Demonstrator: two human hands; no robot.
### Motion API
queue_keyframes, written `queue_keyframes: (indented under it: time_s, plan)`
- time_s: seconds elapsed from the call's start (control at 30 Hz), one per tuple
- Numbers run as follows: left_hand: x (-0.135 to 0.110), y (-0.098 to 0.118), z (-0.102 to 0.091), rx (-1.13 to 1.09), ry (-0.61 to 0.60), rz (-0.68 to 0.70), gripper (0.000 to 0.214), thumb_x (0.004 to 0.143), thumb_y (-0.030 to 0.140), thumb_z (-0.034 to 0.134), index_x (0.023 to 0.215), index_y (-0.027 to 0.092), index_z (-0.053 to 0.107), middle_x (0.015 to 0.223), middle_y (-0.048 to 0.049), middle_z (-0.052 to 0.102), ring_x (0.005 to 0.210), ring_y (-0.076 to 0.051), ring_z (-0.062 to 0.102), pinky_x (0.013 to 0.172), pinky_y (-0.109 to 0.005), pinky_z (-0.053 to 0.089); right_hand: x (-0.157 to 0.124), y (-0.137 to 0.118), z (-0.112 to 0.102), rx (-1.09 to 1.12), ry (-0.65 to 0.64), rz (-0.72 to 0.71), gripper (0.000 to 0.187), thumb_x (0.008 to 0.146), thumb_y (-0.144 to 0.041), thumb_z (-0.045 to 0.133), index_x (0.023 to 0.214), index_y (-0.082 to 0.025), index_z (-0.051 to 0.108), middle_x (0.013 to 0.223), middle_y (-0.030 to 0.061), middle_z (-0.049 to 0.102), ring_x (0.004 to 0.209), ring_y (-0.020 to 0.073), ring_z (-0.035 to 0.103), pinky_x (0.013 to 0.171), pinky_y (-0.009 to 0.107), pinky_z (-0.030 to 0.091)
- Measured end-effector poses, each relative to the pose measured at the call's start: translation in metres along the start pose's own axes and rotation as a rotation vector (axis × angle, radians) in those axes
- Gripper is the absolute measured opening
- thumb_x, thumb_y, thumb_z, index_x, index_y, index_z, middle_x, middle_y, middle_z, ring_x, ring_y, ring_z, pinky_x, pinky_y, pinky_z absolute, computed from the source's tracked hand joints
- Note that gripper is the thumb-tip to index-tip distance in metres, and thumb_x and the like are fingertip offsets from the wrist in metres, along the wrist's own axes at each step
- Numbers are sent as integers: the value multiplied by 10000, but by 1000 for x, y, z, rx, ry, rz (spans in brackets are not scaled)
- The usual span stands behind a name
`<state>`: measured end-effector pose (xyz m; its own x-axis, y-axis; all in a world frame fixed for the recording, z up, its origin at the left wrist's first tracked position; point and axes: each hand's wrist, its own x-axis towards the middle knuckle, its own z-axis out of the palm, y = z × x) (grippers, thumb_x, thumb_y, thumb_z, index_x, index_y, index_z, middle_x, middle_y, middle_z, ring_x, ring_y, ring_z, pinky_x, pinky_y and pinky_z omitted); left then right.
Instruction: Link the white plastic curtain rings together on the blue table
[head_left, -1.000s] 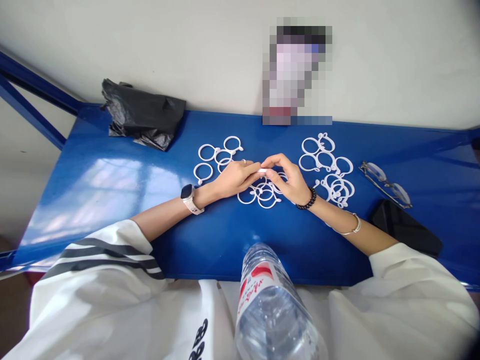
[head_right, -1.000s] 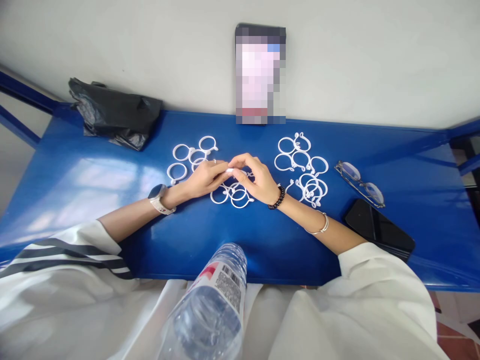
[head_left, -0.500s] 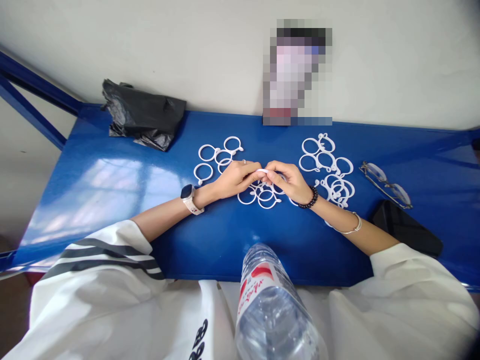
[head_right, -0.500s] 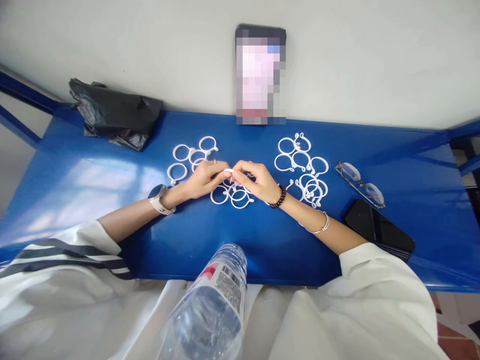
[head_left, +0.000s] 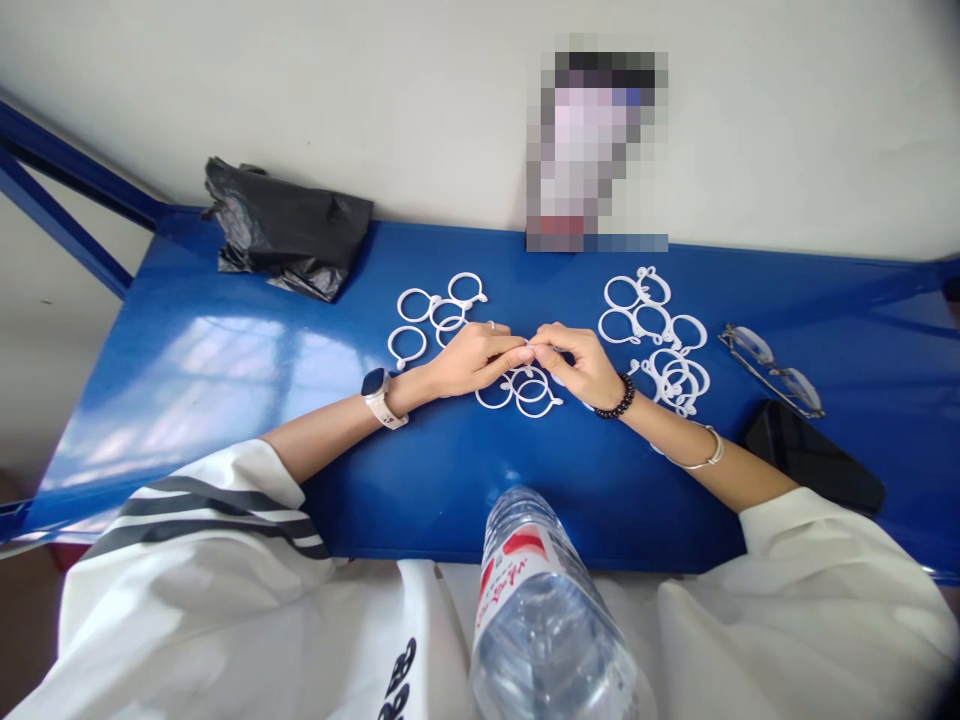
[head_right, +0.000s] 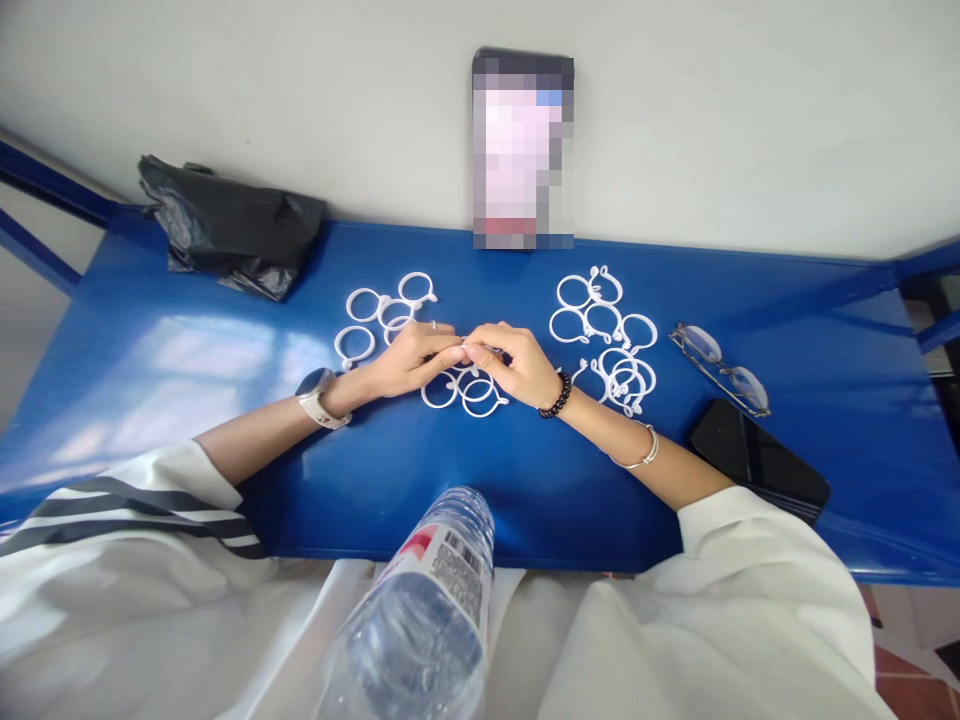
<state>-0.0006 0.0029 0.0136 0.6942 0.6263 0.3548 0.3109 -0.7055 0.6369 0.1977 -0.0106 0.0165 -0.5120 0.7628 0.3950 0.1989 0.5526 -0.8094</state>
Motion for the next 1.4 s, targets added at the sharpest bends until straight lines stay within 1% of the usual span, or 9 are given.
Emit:
queue_keyframes:
  time_s: [0.13,0.33,0.5,0.73,0.9,1.03,1.13,1.3,1.4]
  plan:
    - [0,-1,0,5,4,5,589,1041,503,261,618,165,494,533,3,470,512,-105,424,533,-250,336,-1,1,1,-75,11,10,340,1005,-424,458,800,-216,634,694,-28,660,552,103,519,657,298,409]
    - [1,-2,1,15,-2,1,612,1035,526,256,603,165,494,532,-4,496,519,-110,432,537,-247,350,-2,-1,3,-150,28,-2,344,1006,-407,468,804,-205,661,700,-21,690,568,103,556,702,304,415]
    - [0,-3,1,30,-6,-12,627,1032,540,241,591,166,484,527,-4,491,513,-111,423,531,-249,348,-3,-1,3,-176,37,-11,344,1010,-392,464,803,-201,661,687,-28,687,540,95,529,696,304,402]
    - [-1,-3,2,48,26,30,564,1051,457,258,644,161,512,567,-7,512,528,-108,436,529,-247,336,-2,0,3,-162,25,-47,302,1018,-329,450,803,-204,620,688,-33,650,578,98,526,704,299,399]
    - [-1,-3,2,41,61,38,508,1054,395,297,648,161,493,559,7,468,507,-96,406,508,-236,313,-1,0,2,-180,42,-63,277,1011,-288,424,812,-204,596,701,-4,605,674,138,542,709,317,406]
    - [-1,-2,3,59,97,14,506,1054,371,297,619,165,448,545,15,430,490,-89,378,486,-235,278,-1,-1,1,-148,87,-71,181,972,-225,453,889,-201,612,797,30,626,769,170,568,754,346,434]
    - [0,-1,2,97,98,-18,517,1057,371,277,612,165,443,552,13,442,487,-87,374,493,-239,283,0,-2,-1,-126,109,-55,160,921,-170,454,900,-203,610,846,38,637,806,183,573,779,366,441]
    - [-1,1,1,144,121,-11,508,1053,347,296,613,163,470,543,15,455,478,-88,369,494,-244,275,0,-1,0,-123,117,-3,282,710,-65,448,905,-205,596,825,29,587,794,189,553,758,367,462]
    - [-1,1,1,147,132,-16,492,1049,331,311,617,162,475,539,17,464,474,-86,369,493,-238,277,0,1,2,-135,112,3,333,670,-41,436,917,-207,584,838,28,579,798,186,553,742,355,472]
